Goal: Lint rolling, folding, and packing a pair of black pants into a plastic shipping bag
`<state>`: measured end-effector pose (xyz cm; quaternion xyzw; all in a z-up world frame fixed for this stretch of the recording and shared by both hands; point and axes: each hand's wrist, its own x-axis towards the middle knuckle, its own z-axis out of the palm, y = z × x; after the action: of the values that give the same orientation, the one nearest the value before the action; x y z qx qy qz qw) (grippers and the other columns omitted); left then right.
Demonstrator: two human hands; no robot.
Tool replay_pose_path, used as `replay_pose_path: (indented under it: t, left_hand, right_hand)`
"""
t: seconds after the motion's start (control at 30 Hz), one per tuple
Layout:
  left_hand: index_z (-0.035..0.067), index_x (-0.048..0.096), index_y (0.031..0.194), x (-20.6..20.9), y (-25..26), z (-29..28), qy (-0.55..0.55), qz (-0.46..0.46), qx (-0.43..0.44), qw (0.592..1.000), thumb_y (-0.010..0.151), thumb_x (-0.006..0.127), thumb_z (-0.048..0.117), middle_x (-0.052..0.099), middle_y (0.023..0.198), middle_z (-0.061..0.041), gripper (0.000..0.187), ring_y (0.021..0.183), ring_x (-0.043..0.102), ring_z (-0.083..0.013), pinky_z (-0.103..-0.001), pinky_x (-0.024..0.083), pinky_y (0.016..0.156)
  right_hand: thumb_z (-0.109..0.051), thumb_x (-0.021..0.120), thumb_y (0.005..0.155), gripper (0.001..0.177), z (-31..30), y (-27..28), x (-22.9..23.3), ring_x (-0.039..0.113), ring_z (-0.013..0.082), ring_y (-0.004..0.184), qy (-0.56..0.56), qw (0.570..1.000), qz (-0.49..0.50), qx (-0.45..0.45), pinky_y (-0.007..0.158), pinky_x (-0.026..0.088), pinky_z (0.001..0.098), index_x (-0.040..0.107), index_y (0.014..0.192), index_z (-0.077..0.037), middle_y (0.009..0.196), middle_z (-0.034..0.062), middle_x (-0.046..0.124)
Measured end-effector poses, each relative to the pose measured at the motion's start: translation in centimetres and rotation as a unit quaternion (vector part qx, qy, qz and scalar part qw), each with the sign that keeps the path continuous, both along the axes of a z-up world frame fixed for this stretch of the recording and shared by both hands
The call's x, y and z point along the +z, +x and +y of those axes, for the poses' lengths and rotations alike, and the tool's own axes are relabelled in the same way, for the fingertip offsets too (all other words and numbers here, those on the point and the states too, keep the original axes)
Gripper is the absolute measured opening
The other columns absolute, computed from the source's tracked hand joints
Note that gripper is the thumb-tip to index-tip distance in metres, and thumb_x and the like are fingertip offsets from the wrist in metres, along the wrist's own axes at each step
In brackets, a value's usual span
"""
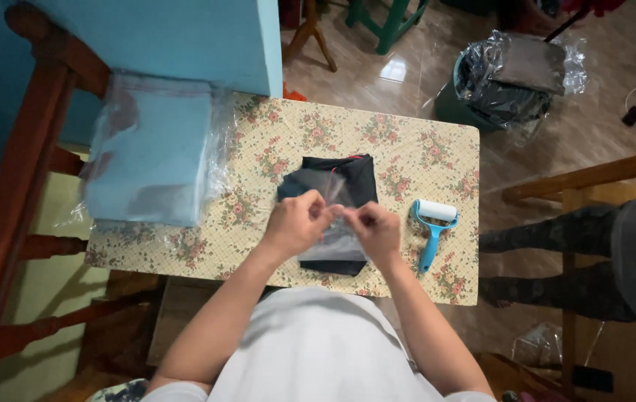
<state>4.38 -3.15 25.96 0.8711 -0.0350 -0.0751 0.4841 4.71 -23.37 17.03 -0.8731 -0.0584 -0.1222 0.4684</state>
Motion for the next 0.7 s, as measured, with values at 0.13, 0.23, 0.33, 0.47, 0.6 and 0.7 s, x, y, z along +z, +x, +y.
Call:
replay_pose_path:
  t: [0.13,0.23,0.33,0.47,0.6,0.7]
  left_hand:
    - [0.014,0.057,0.07,-1.2,0.9,0.0,0.056,-0.051,-0.021,0.997,0.094,0.061,0.042,0.065,0.052,-0.004,0.037,0.063,0.071,-0.0325,-0.041,0.054,0.061]
    - [0.012,0.061,0.074,-1.3,0.7,1.0,-0.02,-0.112,-0.017,0.993,0.096,0.057,0.023,0.066,0.064,-0.014,0.025,0.071,0.072,-0.0348,-0.042,0.053,0.06]
    - [0.015,0.071,0.077,0.1,0.4,1.7,-0.061,-0.128,0.013,0.99,0.098,0.057,0.022,0.073,0.064,-0.002,0.025,0.068,0.074,-0.0251,-0.034,0.057,0.063]
    - [0.012,0.076,0.087,0.2,0.4,2.5,-0.119,-0.183,0.017,0.976,0.098,0.057,0.012,0.076,0.075,-0.009,0.022,0.073,0.074,-0.032,-0.036,0.057,0.066]
    - [0.019,0.08,0.091,-2.7,-0.1,2.7,-0.021,-0.18,0.064,0.981,0.091,0.064,0.019,0.074,0.069,-0.003,0.015,0.064,0.073,-0.0226,-0.031,0.057,0.057]
    - [-0.006,0.052,0.136,0.9,-1.2,2.4,0.077,-0.165,0.098,0.978,0.083,0.066,0.006,0.059,0.124,-0.036,0.056,0.102,0.064,-0.0553,-0.063,0.055,0.082]
  right_hand:
    - [-0.026,0.092,0.077,0.024,0.7,-0.7,0.7,0.058,0.0144,0.045,-0.037,0.996,-0.057,0.061,0.049,0.044,0.0253,0.071,0.066,-0.02,0.05,-0.0042,0.059]
    - [-0.018,0.089,0.079,0.016,0.3,-0.7,1.9,0.063,0.0217,0.051,0.011,0.996,0.034,0.083,0.051,0.048,0.0317,0.075,0.081,-0.009,0.059,0.0074,0.067]
    - [-0.016,0.081,0.089,0.007,-0.4,-0.3,2.8,0.064,0.0166,0.056,0.058,0.988,0.108,0.097,0.054,0.05,0.0302,0.079,0.093,-0.011,0.066,0.0066,0.072]
    - [-0.008,0.072,0.095,0.008,-1.3,0.2,2.9,0.06,0.0132,0.06,0.071,0.989,0.113,0.057,0.053,0.048,0.028,0.078,0.099,-0.01,0.072,0.0065,0.069]
    - [-0.004,0.071,0.094,0.013,-1.0,0.3,4.1,0.069,0.024,0.069,0.004,1.0,-0.018,0.024,0.062,0.055,0.0317,0.078,0.103,-0.009,0.086,0.0077,0.073]
    - [0.002,0.071,0.087,0.028,-0.8,0.5,3.4,0.07,0.0265,0.078,-0.109,0.985,-0.122,0.055,0.069,0.057,0.0365,0.079,0.106,-0.016,0.093,0.0019,0.072]
